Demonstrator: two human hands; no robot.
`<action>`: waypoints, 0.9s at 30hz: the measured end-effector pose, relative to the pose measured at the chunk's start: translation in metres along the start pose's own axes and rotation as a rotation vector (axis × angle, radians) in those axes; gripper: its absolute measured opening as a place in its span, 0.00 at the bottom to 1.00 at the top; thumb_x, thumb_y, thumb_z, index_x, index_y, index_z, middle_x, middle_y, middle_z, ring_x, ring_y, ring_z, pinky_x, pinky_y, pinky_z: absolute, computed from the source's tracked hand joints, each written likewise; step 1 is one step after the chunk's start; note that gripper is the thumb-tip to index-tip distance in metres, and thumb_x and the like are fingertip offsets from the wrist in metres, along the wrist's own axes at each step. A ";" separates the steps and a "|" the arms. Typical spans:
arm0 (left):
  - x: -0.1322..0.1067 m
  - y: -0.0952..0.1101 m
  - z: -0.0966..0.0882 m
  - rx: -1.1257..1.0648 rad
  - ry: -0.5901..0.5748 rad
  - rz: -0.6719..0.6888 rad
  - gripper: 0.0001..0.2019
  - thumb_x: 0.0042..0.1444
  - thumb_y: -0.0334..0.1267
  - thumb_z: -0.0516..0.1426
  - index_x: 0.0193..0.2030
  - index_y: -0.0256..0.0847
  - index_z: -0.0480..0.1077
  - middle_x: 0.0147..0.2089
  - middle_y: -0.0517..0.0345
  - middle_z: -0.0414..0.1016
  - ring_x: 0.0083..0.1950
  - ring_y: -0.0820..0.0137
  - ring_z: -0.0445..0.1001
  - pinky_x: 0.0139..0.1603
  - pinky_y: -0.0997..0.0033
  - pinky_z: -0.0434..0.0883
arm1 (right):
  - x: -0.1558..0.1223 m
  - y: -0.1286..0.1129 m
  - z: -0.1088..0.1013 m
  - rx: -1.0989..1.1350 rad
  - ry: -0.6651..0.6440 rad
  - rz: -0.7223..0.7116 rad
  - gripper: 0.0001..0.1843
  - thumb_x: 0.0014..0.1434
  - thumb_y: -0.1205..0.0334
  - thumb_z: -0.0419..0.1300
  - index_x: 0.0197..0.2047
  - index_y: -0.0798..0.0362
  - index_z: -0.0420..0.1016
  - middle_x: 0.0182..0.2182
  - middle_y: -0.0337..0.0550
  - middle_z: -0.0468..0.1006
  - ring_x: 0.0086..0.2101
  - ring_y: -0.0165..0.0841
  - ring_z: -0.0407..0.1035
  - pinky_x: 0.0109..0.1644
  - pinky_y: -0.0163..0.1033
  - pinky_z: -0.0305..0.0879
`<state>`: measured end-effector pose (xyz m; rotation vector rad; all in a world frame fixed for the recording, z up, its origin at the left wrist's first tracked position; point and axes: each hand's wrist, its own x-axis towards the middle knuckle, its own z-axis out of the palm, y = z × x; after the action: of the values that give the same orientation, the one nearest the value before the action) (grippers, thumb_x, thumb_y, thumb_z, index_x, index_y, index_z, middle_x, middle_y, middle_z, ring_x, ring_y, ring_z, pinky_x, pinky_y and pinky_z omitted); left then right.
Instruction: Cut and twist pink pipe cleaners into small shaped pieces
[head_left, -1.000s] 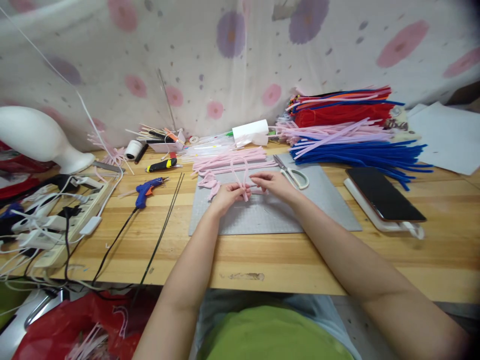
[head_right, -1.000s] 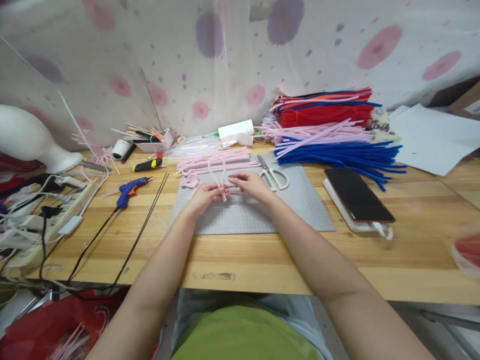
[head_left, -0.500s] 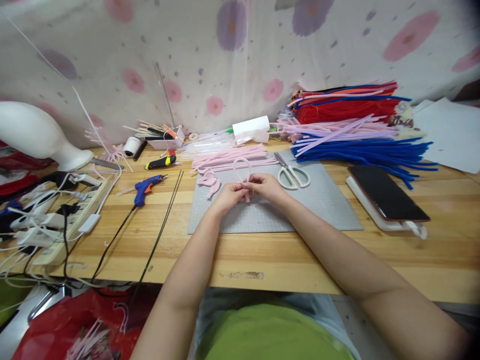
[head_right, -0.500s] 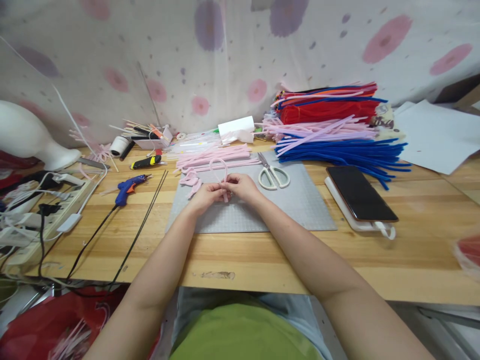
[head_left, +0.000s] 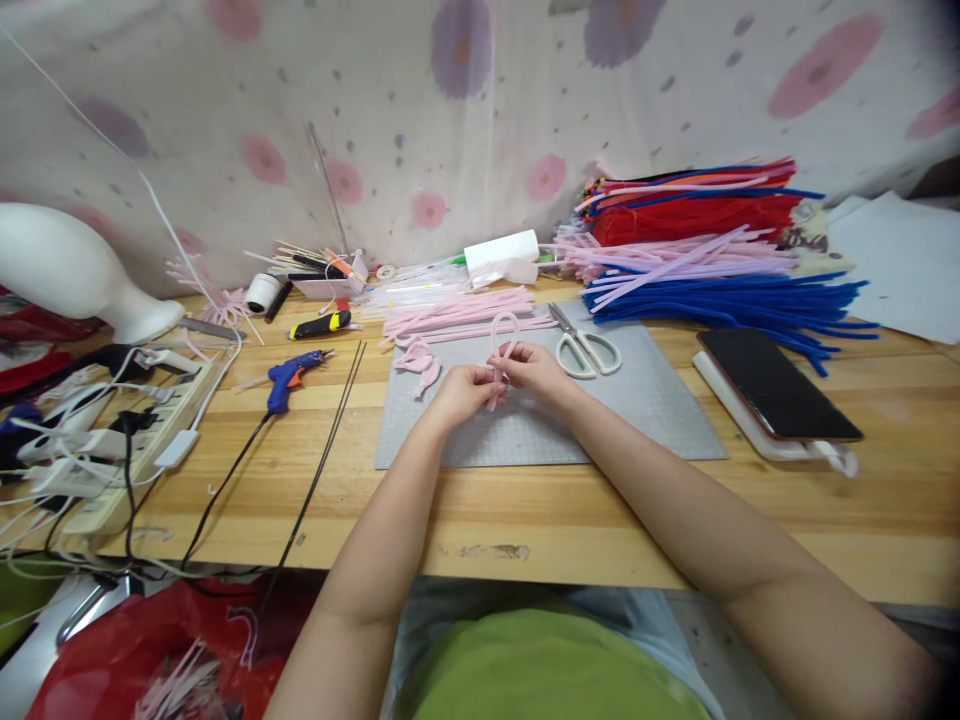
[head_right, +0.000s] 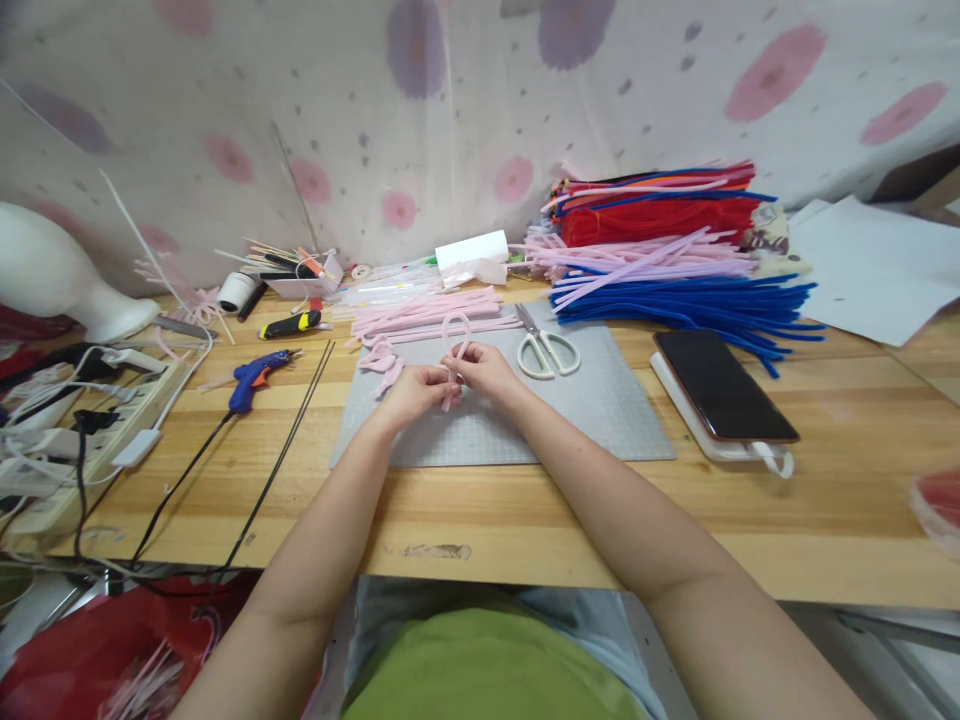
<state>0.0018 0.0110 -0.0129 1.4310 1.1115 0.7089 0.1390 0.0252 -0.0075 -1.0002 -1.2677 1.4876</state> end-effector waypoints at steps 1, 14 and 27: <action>-0.001 0.000 -0.001 0.005 -0.005 -0.014 0.06 0.43 0.34 0.56 0.26 0.33 0.70 0.20 0.61 0.70 0.20 0.78 0.65 0.25 0.77 0.62 | 0.001 -0.002 -0.002 0.037 0.004 0.016 0.15 0.39 0.56 0.65 0.26 0.56 0.67 0.14 0.30 0.63 0.14 0.19 0.51 0.18 0.30 0.45; -0.013 0.012 -0.006 0.131 -0.126 -0.106 0.04 0.42 0.32 0.58 0.25 0.32 0.72 0.17 0.62 0.69 0.18 0.79 0.64 0.23 0.78 0.60 | 0.016 -0.016 -0.045 0.209 0.242 -0.030 0.10 0.40 0.63 0.63 0.23 0.54 0.64 0.12 0.29 0.56 0.15 0.20 0.48 0.18 0.29 0.50; -0.007 -0.002 -0.034 0.118 0.187 -0.017 0.08 0.43 0.35 0.56 0.29 0.33 0.72 0.20 0.61 0.70 0.20 0.79 0.64 0.25 0.77 0.61 | 0.005 -0.013 -0.098 -1.405 0.460 0.201 0.26 0.44 0.54 0.59 0.45 0.59 0.66 0.42 0.59 0.72 0.42 0.45 0.67 0.40 0.43 0.61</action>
<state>-0.0319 0.0178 -0.0076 1.4750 1.3278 0.7876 0.2331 0.0551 -0.0089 -2.2179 -1.8346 0.2072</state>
